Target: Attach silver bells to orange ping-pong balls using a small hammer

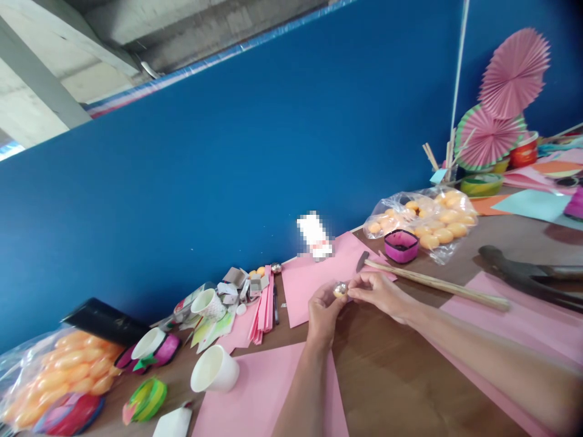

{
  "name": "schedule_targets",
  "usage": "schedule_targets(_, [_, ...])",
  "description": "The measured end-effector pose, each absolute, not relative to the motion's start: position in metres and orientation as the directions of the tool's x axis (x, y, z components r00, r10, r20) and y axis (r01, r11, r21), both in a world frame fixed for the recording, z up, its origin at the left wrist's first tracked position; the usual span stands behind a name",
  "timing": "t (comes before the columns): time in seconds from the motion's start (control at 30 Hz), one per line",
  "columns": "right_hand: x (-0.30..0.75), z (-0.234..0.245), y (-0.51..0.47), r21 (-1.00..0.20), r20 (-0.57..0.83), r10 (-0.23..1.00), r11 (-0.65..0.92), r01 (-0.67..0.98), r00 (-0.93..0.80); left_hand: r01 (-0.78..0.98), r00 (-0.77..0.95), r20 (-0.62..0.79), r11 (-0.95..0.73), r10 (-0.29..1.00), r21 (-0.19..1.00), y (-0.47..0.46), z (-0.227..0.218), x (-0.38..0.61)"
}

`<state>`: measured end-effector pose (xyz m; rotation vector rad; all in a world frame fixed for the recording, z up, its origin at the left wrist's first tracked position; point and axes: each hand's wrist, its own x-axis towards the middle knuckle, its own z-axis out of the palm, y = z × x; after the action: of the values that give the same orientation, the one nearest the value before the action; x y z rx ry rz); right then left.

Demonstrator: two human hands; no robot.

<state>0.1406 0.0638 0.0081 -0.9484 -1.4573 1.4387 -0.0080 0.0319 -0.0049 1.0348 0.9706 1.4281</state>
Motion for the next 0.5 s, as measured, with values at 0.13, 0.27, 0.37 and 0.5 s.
schedule_targets(0.13, [0.1404,0.01,0.0639,-0.994,0.05,0.916,0.005,-0.114,-0.398,-0.28,-0.068,0.086,-0.101,0.994,0.955,0.032,-0.0056,-0.0079])
schedule_targets(0.27, [0.1401,0.0092,0.0634,-0.992,0.036,0.918,-0.015,-0.126,-0.394,-0.287,-0.063,0.093,-0.108,0.994,0.952,0.0323,-0.0058,-0.0073])
schedule_targets(0.37, [0.1397,0.0076,0.0632,-0.991,0.037,0.927,-0.013,-0.131,-0.372,-0.292,-0.064,0.082,-0.098,0.995,0.951,0.0325,-0.0058,-0.0075])
schedule_targets(0.5, [0.1397,0.0055,0.0638,-0.995,0.032,0.932,-0.003,-0.096,-0.36,-0.296,-0.065,0.086,-0.101,0.994,0.95,0.0323,-0.0055,-0.0077])
